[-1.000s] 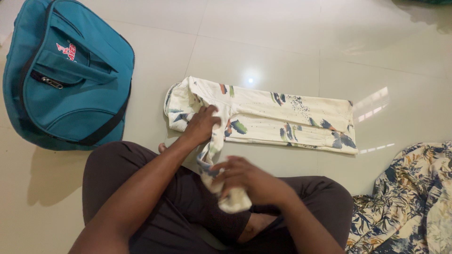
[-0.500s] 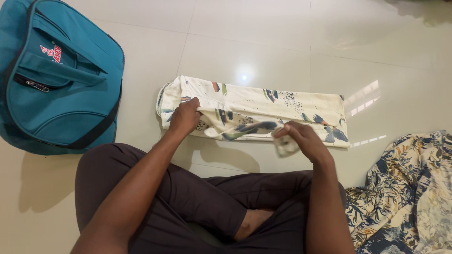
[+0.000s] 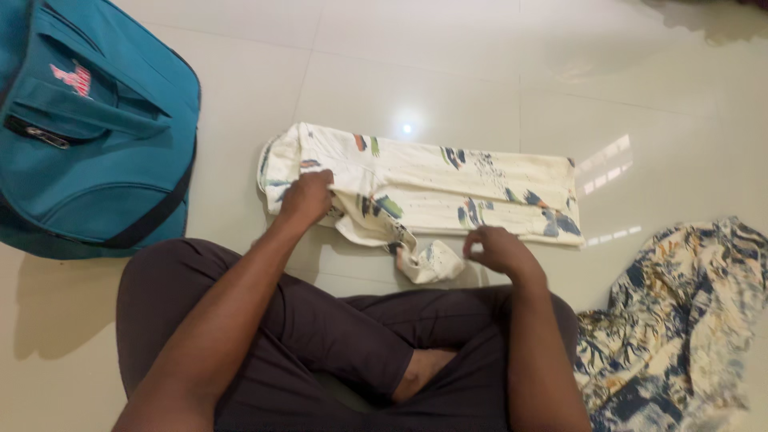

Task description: The person buttons a patterned shirt by hand and then folds it into a small rectangle on the floor.

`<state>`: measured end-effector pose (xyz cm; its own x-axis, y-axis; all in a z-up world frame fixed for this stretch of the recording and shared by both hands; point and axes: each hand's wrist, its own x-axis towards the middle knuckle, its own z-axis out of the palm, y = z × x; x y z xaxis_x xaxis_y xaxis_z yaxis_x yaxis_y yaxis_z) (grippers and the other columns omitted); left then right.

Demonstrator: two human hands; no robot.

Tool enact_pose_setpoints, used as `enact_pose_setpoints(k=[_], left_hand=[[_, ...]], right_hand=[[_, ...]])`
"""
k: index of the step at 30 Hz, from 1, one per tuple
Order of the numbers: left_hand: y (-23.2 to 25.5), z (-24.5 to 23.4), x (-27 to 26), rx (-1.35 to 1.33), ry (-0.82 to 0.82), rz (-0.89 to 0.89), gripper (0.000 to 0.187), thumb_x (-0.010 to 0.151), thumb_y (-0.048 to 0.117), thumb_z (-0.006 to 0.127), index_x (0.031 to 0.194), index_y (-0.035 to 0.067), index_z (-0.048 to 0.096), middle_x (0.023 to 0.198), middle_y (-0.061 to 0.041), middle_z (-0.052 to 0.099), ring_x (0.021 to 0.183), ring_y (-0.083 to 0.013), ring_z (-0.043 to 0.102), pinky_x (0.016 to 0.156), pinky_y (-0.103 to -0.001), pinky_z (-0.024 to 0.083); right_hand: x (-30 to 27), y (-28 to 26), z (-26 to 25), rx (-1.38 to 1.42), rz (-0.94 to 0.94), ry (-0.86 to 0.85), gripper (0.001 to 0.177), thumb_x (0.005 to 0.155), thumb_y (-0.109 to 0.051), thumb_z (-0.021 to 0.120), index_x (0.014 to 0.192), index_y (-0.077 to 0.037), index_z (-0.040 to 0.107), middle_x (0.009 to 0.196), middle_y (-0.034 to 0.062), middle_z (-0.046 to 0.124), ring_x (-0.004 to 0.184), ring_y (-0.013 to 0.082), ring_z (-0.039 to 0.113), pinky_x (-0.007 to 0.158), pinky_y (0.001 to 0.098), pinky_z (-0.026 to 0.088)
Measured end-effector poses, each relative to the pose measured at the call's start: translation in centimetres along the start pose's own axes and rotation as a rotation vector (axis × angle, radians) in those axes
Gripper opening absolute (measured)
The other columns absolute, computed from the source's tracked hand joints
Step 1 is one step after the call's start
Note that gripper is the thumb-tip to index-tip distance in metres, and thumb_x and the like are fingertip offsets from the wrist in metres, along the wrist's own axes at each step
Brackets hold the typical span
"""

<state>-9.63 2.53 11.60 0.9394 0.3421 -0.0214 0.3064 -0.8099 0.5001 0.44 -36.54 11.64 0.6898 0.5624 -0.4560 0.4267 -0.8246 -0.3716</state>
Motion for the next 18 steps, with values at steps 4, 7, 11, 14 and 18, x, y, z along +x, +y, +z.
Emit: enact_pose_setpoints(k=[4, 7, 11, 14, 18], left_hand=[[-0.3, 0.2, 0.3, 0.002, -0.007, 0.029, 0.016, 0.087, 0.013, 0.066, 0.102, 0.007, 0.07, 0.101, -0.021, 0.073, 0.097, -0.0426, 0.069, 0.085, -0.051, 0.054], [-0.5, 0.4, 0.4, 0.031, 0.004, 0.008, 0.016, 0.087, 0.011, 0.064, 0.102, 0.008, 0.07, 0.102, -0.021, 0.072, 0.098, -0.0435, 0.068, 0.085, -0.052, 0.054], [-1.4, 0.7, 0.4, 0.031, 0.017, 0.014, 0.017, 0.084, 0.008, 0.065, 0.1, 0.007, 0.069, 0.104, -0.022, 0.071, 0.099, -0.0441, 0.067, 0.085, -0.052, 0.053], [-1.8, 0.6, 0.7, 0.023, 0.066, 0.016, 0.017, 0.085, 0.006, 0.063, 0.101, 0.007, 0.068, 0.105, -0.023, 0.07, 0.099, -0.0458, 0.067, 0.086, -0.053, 0.053], [-1.6, 0.6, 0.4, -0.032, 0.133, 0.031, 0.011, 0.09, 0.01, 0.064, 0.099, 0.004, 0.067, 0.104, -0.024, 0.07, 0.099, -0.0467, 0.067, 0.086, -0.054, 0.053]], right_hand=[[3.3, -0.8, 3.6, 0.063, -0.044, 0.067, 0.036, 0.083, -0.033, 0.08, 0.113, -0.014, 0.073, 0.121, 0.0075, 0.073, 0.112, 0.0276, 0.068, 0.097, 0.0405, 0.054], [4.1, -4.5, 5.5, -0.124, -0.055, -0.012, 0.053, 0.073, -0.03, 0.089, 0.118, -0.013, 0.068, 0.129, 0.0099, 0.064, 0.122, 0.0293, 0.059, 0.099, 0.0414, 0.051], [4.1, -6.4, 5.5, -0.395, -0.028, -0.173, 0.042, 0.07, -0.032, 0.093, 0.109, -0.024, 0.078, 0.133, 0.0039, 0.062, 0.133, 0.0324, 0.047, 0.103, 0.0468, 0.045], [3.5, -4.2, 2.7, -0.275, 0.094, -0.098, 0.038, 0.075, -0.032, 0.087, 0.11, -0.021, 0.075, 0.111, 0.0061, 0.077, 0.105, 0.0258, 0.072, 0.092, 0.0412, 0.056], [-0.5, -3.0, -0.3, 0.022, 0.079, 0.806, 0.028, 0.085, -0.024, 0.083, 0.106, -0.014, 0.068, 0.101, 0.0058, 0.074, 0.1, 0.0265, 0.071, 0.084, 0.0441, 0.055]])
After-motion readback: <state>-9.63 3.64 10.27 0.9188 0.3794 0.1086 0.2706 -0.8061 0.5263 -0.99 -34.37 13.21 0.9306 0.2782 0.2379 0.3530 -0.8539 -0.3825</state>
